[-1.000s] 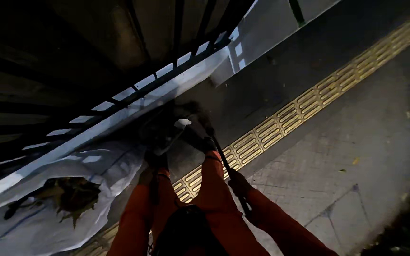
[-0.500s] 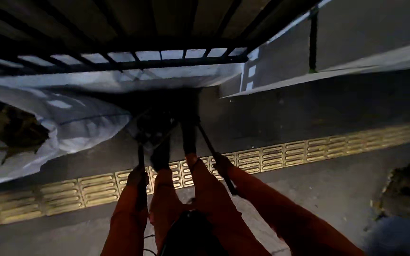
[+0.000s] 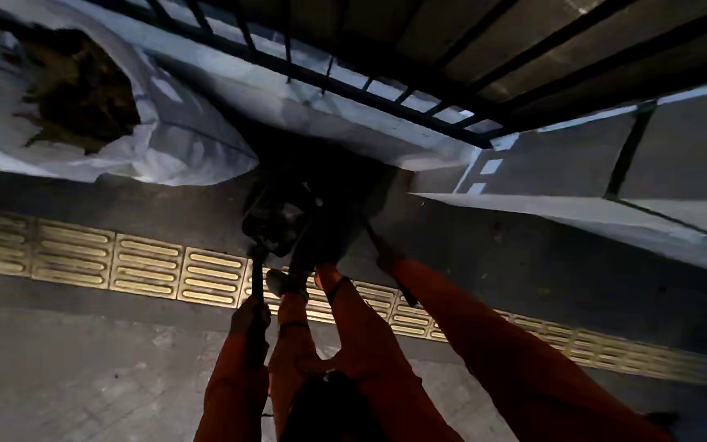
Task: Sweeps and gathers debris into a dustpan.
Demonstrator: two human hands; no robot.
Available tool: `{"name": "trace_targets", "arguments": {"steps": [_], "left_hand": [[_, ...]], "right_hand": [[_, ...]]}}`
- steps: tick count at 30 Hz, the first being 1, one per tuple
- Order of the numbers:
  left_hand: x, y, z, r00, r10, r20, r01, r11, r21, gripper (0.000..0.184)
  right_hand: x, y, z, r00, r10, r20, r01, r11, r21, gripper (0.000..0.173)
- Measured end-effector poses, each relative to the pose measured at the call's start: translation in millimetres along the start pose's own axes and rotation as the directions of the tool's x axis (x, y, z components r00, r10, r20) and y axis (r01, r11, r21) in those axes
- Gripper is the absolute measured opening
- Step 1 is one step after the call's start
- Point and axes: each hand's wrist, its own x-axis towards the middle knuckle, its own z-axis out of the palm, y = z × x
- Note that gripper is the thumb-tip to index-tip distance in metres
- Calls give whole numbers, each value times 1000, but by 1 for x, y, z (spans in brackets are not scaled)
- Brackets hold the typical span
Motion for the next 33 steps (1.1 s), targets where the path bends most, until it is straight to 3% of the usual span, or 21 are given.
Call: {"name": "trace_targets", "arguments": {"steps": [3, 6, 9, 13, 15, 18, 20, 22, 25, 27, 30, 33], "left_hand": [[8, -3, -2, 999, -4, -41, 3, 1000, -10, 18], [15, -9, -18, 1000, -3, -25, 2, 1000, -31, 19], [13, -18, -40, 1000, 17, -4, -17, 999, -48, 21], [0, -27, -66, 1000, -10, 26, 13, 994, -110, 22], [-2, -25, -69, 1000, -24, 5, 24, 986, -164, 22], [4, -13, -69, 997, -52, -56, 40, 980, -197, 23], [5, -11, -72, 993, -67, -92, 50, 984, -173, 23], [7, -9, -84, 996, -64, -63, 52, 985, -165, 24], [3, -11, -113, 999, -41, -21, 38, 991, -128, 20], [-3, -6, -130, 999, -29, -19, 27, 997, -76, 17], [-1, 4, -133, 998, -12, -61, 14, 999, 37, 17], [21, 10, -124, 995, 16, -98, 3, 981, 192, 19]], "right_hand": [[-1, -13, -13, 996, -53, 72, 63, 989, -132, 68], [-49, 21, -36, 982, -140, 124, 162, 968, -189, 60], [-84, 26, -18, 993, -105, 50, 110, 987, -117, 65], [-36, -27, 10, 994, -98, -41, 99, 995, 4, 66], [4, -67, 14, 997, -79, -22, 77, 995, -63, 63], [5, -107, 17, 992, -77, 104, 101, 961, -259, 60], [-21, -95, 19, 972, -132, 193, 186, 937, -296, 64], [-51, -52, 25, 951, -210, 227, 258, 942, -214, 63], [-114, -5, 61, 982, -78, 174, 84, 996, -28, 66], [-130, 5, 95, 994, 41, 100, -53, 990, 127, 67], [-101, -17, 127, 992, 117, 54, -128, 943, 307, 63], [-70, -44, 126, 980, 90, 180, -123, 975, 183, 59]]}}
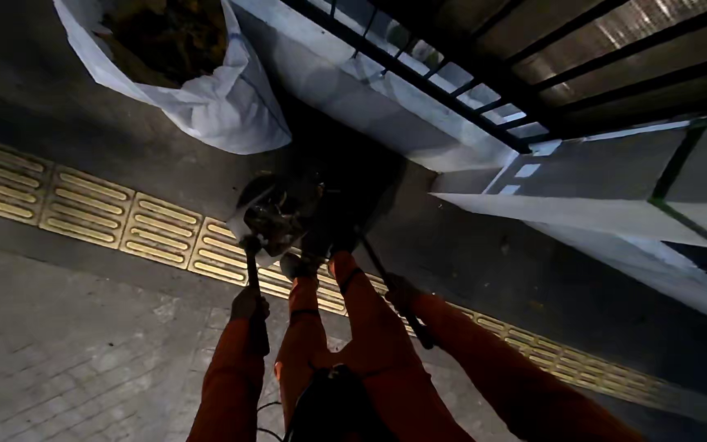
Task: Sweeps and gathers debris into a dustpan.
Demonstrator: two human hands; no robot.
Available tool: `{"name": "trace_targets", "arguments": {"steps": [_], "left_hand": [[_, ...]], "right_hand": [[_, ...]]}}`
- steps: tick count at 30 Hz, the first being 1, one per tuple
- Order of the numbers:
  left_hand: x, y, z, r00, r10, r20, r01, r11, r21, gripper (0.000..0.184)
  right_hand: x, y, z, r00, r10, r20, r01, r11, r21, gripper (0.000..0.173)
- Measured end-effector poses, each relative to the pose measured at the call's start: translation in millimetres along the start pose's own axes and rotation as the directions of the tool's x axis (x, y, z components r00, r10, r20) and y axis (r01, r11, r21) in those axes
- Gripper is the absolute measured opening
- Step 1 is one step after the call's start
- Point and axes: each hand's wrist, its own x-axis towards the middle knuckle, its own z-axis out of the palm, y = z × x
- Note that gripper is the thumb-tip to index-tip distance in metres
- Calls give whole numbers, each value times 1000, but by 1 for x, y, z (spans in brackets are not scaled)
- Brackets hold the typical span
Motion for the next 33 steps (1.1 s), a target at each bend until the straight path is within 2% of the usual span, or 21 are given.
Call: {"name": "trace_targets", "arguments": {"steps": [2, 4, 6, 8, 11, 13, 16, 19, 21, 25, 28, 31, 33], "left_hand": [[3, -1, 3, 1000, -1, -11, 1, 1000, 23, 18], [5, -5, -3, 1000, 5, -13, -6, 999, -35, 17], [8, -13, -17, 1000, 13, -7, -13, 995, -99, 18], [10, -26, -34, 1000, 0, 28, 4, 990, -140, 19], [7, -38, -45, 997, -7, 78, 22, 979, -203, 23], [4, -43, -45, 998, -16, 63, 30, 977, -213, 24], [8, -41, -41, 999, -16, 48, 25, 980, -196, 17], [11, -45, -46, 998, -4, 61, 17, 977, -214, 16], [17, -46, -62, 997, -5, 79, 22, 975, -221, 19], [3, -59, -102, 996, -18, 91, 33, 986, -163, 30], [-13, -62, -120, 998, 4, 55, 1, 996, -88, 24], [-10, -50, -110, 999, 7, -32, -3, 993, 115, 26], [2, -43, -104, 998, 15, -59, -3, 981, 196, 27]], "right_hand": [[-14, 5, -13, 997, -26, 67, 34, 992, -118, 59], [-33, 26, -19, 994, -79, 72, 88, 988, -130, 58], [-52, 35, -13, 997, -75, 10, 76, 993, -88, 62], [-51, 33, -3, 989, -96, -113, 90, 994, -61, 63], [-15, -11, 0, 971, -71, -227, 66, 997, -27, 68], [7, -50, 1, 981, -47, -190, 29, 995, -98, 70], [5, -63, 16, 997, -70, -34, 57, 954, -295, 66], [-23, -17, 17, 988, -148, 51, 157, 950, -268, 59], [-56, 3, 34, 990, -139, 36, 143, 967, -213, 63], [-103, 21, 79, 995, -66, -74, 60, 995, -78, 67], [-80, 7, 95, 989, -78, -125, 63, 991, -120, 64], [-40, -13, 90, 998, -66, 18, 68, 950, -304, 71], [-40, -18, 78, 990, -99, 102, 129, 927, -353, 66]]}}
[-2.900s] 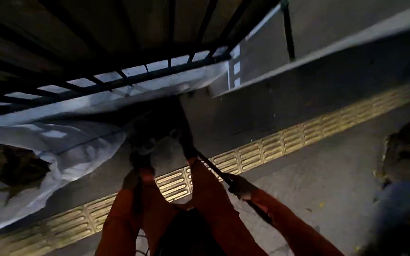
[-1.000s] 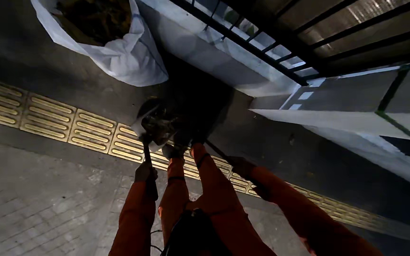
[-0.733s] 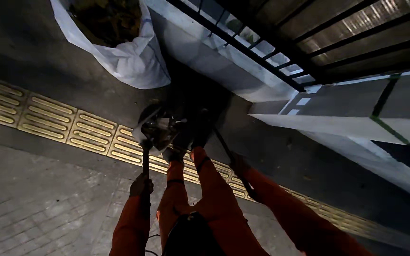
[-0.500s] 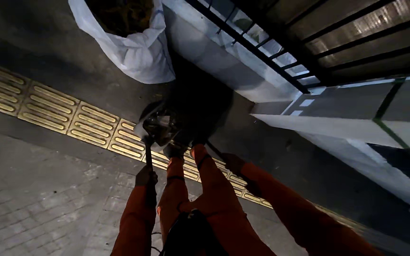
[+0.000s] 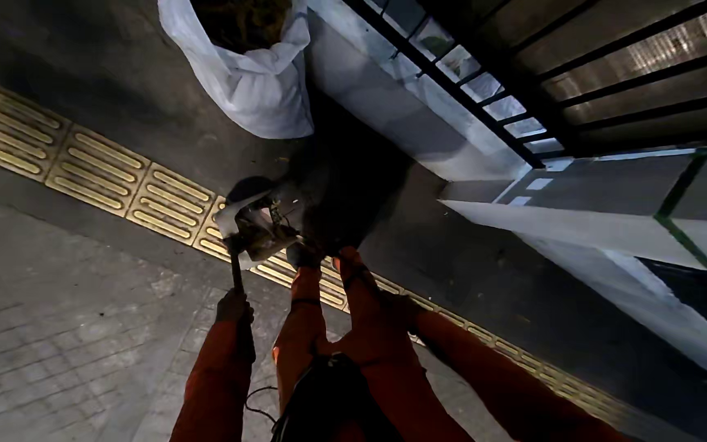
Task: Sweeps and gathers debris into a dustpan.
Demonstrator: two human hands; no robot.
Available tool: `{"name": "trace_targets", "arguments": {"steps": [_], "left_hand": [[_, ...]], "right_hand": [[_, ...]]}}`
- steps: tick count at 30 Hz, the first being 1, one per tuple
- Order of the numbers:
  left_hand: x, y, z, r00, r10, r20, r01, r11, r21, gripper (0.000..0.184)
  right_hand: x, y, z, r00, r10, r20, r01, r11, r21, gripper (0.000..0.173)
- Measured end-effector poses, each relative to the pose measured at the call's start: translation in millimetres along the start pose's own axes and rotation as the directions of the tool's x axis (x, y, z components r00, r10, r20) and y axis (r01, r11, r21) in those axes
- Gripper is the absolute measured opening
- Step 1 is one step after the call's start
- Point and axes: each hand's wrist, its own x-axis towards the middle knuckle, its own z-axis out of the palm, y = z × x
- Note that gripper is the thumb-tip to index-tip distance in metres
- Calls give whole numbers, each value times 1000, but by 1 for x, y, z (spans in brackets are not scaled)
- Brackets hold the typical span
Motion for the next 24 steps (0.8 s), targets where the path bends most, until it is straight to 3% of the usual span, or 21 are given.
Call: {"name": "trace_targets", "arguments": {"steps": [2, 5, 9, 12, 16, 18, 20, 24], "left_hand": [[5, -3, -4, 1000, 7, 14, -6, 999, -54, 25], [7, -17, -18, 999, -31, 40, 38, 980, -193, 23], [18, -46, -26, 994, -38, 106, 79, 906, -417, 24], [15, -50, -19, 989, -24, 149, 101, 836, -539, 23], [16, -43, -4, 988, -47, 144, 127, 779, -614, 20], [16, -42, -2, 990, -59, 124, 126, 757, -641, 20], [17, -47, -7, 989, -72, 129, 139, 747, -650, 19], [15, -68, -30, 990, -29, 137, 110, 770, -629, 22]], "right_hand": [[-22, 8, -3, 998, -56, 24, 56, 998, 13, 60], [-55, 8, 5, 999, -10, -31, 11, 1000, 18, 66], [-35, -5, -11, 977, -8, -214, 15, 999, 32, 68], [25, -55, -44, 967, -14, -254, 31, 997, 64, 72], [36, -129, -87, 995, -26, -97, 2, 971, -238, 63], [35, -101, -97, 993, -110, -37, 89, 925, -370, 64], [13, -59, -89, 993, -118, 9, 114, 925, -364, 64], [-36, -5, -33, 996, -49, -75, 41, 993, -108, 68]]}}
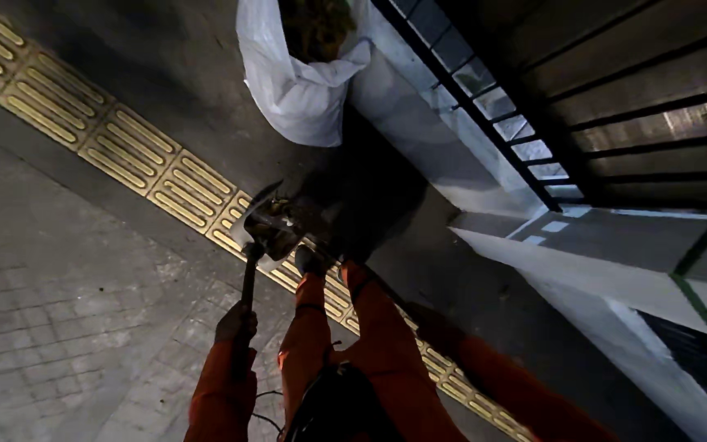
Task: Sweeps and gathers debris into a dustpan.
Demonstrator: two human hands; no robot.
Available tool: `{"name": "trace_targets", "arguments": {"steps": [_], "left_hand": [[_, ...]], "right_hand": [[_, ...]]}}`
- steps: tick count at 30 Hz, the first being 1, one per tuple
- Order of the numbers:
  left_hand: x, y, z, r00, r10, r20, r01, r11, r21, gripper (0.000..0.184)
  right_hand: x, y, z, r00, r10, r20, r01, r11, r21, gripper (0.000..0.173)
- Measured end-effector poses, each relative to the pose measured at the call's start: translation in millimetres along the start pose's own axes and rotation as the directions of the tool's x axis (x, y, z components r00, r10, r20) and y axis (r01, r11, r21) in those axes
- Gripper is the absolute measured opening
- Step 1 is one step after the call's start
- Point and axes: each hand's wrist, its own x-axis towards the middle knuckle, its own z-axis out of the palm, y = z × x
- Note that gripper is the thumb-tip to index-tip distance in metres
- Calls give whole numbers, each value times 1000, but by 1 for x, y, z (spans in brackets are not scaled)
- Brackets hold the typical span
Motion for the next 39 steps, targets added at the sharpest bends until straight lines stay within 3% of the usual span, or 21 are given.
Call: {"name": "trace_targets", "arguments": {"steps": [2, 4, 6, 7, 10, 13, 17, 22, 25, 28, 31, 35, 39], "left_hand": [[-6, -2, -16, 1000, 6, -3, -6, 998, 67, 27], [-9, -1, -21, 1000, 14, -24, -10, 991, 137, 25], [-6, 0, -16, 998, 14, -64, 1, 972, 233, 24], [-2, 1, -11, 996, 27, -86, -3, 961, 276, 26], [1, 4, -2, 994, 33, -102, -2, 957, 291, 23], [1, 2, -13, 997, 33, -72, -12, 962, 273, 26], [4, -3, -9, 999, 43, -6, -40, 965, 258, 28], [10, 6, 30, 997, 41, 65, -52, 981, 188, 27], [10, 7, 59, 996, 47, 70, -60, 981, 185, 27], [13, 9, 83, 994, 51, 100, -66, 986, 152, 22], [13, 12, 108, 995, 59, 85, -72, 985, 157, 19], [13, 17, 119, 993, 55, 104, -70, 987, 146, 21], [12, 18, 128, 989, 88, 121, -110, 977, 183, 24]], "right_hand": [[-4, -2, 33, 996, -4, -89, 16, 991, 131, 64], [-2, -47, 36, 996, 5, -94, 11, 987, 160, 63], [-8, -117, 10, 995, 92, 36, -95, 991, 95, 57], [-5, -129, 0, 991, 93, 97, -97, 994, 39, 53], [41, -35, 15, 953, -273, 128, 280, 959, -40, 52], [13, -1, 37, 988, -114, 108, 113, 993, 21, 58], [-20, 24, 27, 994, 95, -49, -81, 968, 238, 64], [70, 15, -27, 949, 209, -237, -81, 886, 457, 65], [120, -2, -59, 965, 170, -200, -95, 938, 334, 64], [100, 16, -78, 996, 10, -84, 1, 992, 127, 59], [54, 77, -64, 992, -115, -52, 121, 984, 133, 58], [23, 86, -31, 984, 30, -173, 35, 933, 359, 61], [71, 51, -64, 944, 229, -239, -77, 854, 514, 62]]}}
